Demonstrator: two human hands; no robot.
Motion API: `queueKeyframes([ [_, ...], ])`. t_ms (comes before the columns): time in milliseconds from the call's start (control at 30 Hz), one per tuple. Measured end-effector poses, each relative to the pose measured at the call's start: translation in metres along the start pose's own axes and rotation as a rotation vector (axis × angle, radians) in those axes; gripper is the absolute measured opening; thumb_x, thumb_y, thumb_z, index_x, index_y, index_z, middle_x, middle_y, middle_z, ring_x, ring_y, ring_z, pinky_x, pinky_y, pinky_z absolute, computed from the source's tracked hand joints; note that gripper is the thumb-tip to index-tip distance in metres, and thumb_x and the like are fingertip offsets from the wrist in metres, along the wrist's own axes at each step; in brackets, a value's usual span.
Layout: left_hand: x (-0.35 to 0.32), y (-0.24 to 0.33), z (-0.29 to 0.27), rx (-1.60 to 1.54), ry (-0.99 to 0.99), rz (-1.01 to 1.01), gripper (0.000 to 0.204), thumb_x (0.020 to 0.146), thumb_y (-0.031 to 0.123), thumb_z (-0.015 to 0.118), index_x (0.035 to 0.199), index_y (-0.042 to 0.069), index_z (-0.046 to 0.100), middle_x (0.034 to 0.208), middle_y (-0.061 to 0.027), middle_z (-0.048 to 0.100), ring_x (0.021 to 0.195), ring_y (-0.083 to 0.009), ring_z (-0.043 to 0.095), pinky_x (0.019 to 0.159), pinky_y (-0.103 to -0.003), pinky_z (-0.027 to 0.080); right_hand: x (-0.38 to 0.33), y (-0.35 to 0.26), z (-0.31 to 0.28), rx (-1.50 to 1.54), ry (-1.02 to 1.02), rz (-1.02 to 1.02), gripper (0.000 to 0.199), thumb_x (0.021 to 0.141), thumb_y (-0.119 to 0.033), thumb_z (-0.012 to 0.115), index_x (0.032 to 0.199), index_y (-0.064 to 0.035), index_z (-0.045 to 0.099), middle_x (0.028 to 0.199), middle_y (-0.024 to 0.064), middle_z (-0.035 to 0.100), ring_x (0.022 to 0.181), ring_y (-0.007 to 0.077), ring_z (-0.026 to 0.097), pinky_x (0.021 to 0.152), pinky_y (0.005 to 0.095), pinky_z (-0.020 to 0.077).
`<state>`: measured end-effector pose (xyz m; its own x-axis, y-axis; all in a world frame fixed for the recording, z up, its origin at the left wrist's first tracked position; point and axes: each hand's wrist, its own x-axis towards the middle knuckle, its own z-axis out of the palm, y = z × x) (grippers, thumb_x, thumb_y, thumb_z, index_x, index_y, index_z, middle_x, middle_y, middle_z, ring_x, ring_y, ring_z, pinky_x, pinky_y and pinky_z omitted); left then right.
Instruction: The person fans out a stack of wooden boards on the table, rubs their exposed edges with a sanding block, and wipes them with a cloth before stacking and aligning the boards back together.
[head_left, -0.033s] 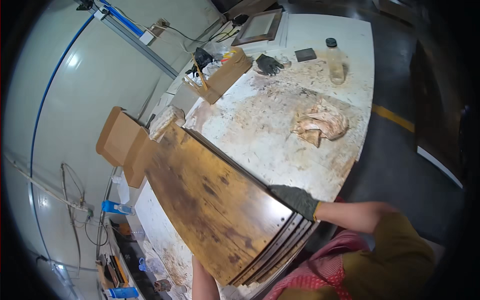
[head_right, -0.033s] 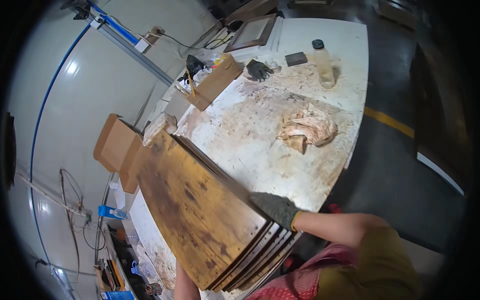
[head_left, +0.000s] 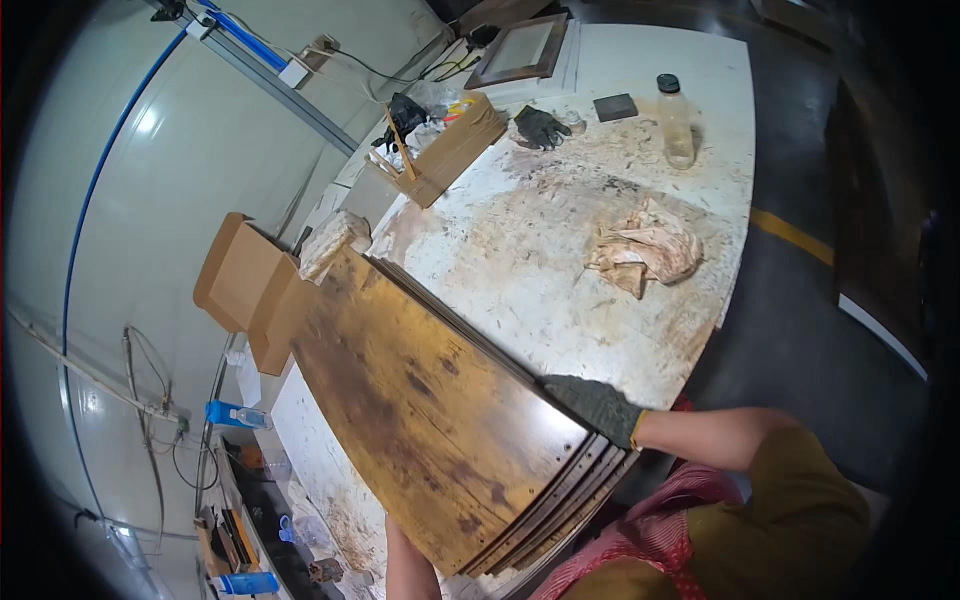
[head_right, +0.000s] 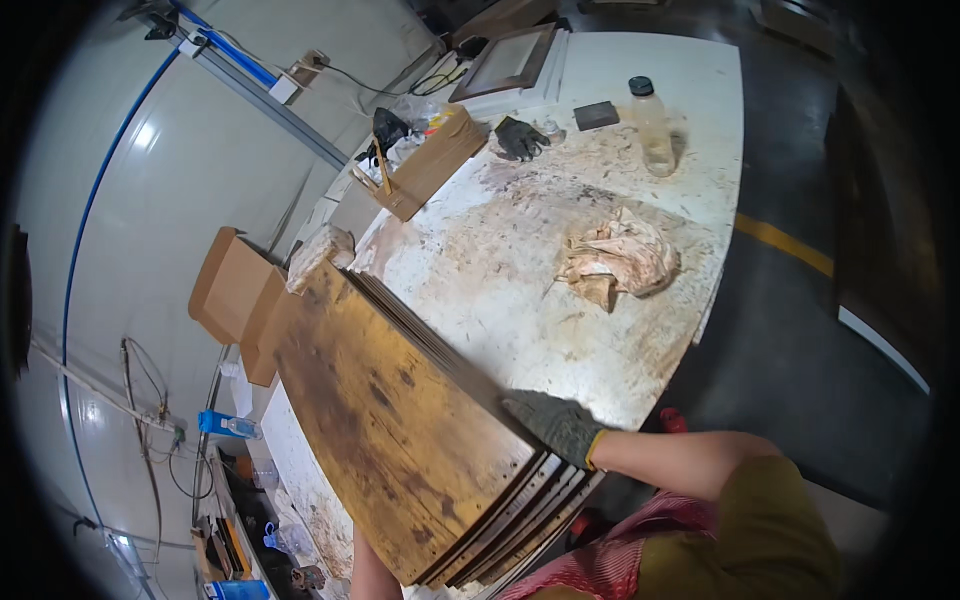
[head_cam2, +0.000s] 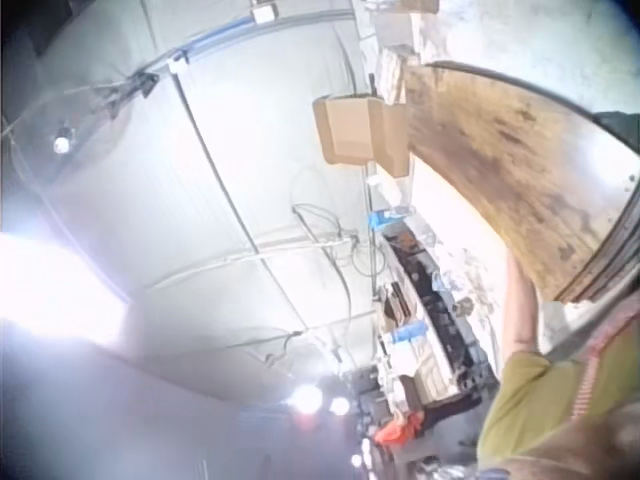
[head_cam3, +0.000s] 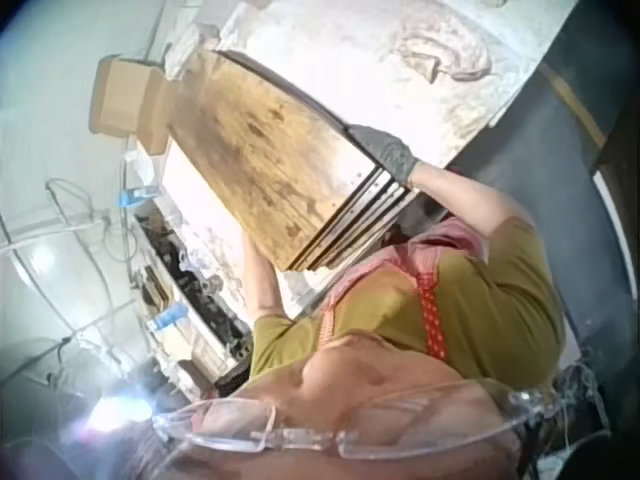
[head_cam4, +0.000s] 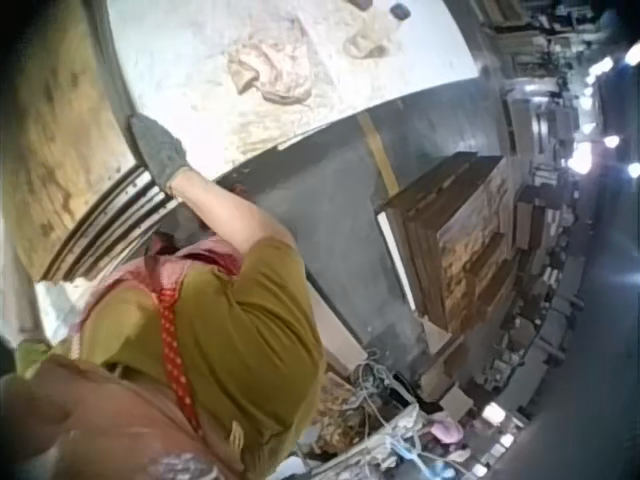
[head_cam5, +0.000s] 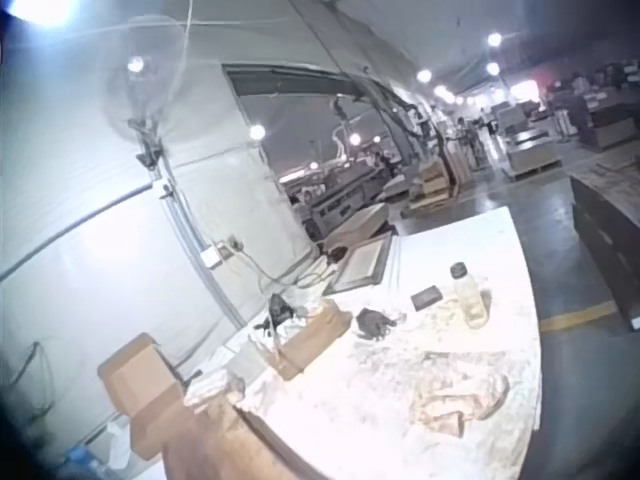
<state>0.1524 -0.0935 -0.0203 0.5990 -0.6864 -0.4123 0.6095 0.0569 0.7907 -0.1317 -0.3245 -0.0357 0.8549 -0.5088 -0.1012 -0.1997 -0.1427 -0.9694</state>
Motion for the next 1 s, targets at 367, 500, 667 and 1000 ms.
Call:
queueKeyframes([
  [367, 0.010, -0.052, 0.068, -0.115, 0.054, -0.022, 0.049, 0.096, 0.044, 0.040, 0.124, 0.004, 0.051, 0.116, -0.0122, 0.060, 0.098, -0.0267, 0.060, 0.080, -0.038, 0.053, -0.010, 0.040, -0.119, -0.262, 0.001, -0.191, 0.041, 0.097, -0.028, 0.041, 0.133, -0.0107, 0.048, 0.134, 0.0116, 0.050, 0.117, 0.0240, 0.053, 0.097, 0.0312, 0.0423],
  [500, 0.017, -0.076, 0.098, -0.180, 0.029, -0.016, 0.049, 0.096, 0.044, 0.041, 0.123, 0.004, 0.051, 0.116, -0.0123, 0.060, 0.098, -0.0266, 0.060, 0.079, -0.038, 0.053, -0.009, 0.027, -0.166, 0.295, -0.087, 0.152, 0.036, 0.098, -0.023, 0.044, 0.129, -0.0066, 0.052, 0.119, 0.0093, 0.061, 0.103, 0.0178, 0.060, 0.089, 0.0272, 0.0465],
  [667, 0.025, -0.096, 0.136, -0.239, -0.008, 0.018, 0.049, 0.096, 0.043, 0.041, 0.123, 0.004, 0.051, 0.115, -0.0123, 0.061, 0.097, -0.0264, 0.060, 0.078, -0.038, 0.053, -0.014, 0.008, -0.219, 0.997, -0.142, 0.377, 0.040, 0.097, -0.021, 0.045, 0.133, -0.0037, 0.047, 0.121, 0.0060, 0.060, 0.103, 0.0132, 0.060, 0.086, 0.0270, 0.0485],
  [1000, 0.021, -0.029, 0.170, -0.091, 0.165, -0.071, 0.072, 0.091, 0.062, 0.037, 0.131, 0.002, 0.046, 0.124, -0.0139, 0.057, 0.110, -0.0313, 0.056, 0.091, -0.042, 0.049, 0.072, 0.025, -0.330, -0.834, 0.120, -0.547, 0.038, 0.091, -0.015, 0.046, 0.127, -0.0053, 0.050, 0.128, 0.0196, 0.053, 0.114, 0.0316, 0.054, 0.097, 0.0373, 0.0427],
])
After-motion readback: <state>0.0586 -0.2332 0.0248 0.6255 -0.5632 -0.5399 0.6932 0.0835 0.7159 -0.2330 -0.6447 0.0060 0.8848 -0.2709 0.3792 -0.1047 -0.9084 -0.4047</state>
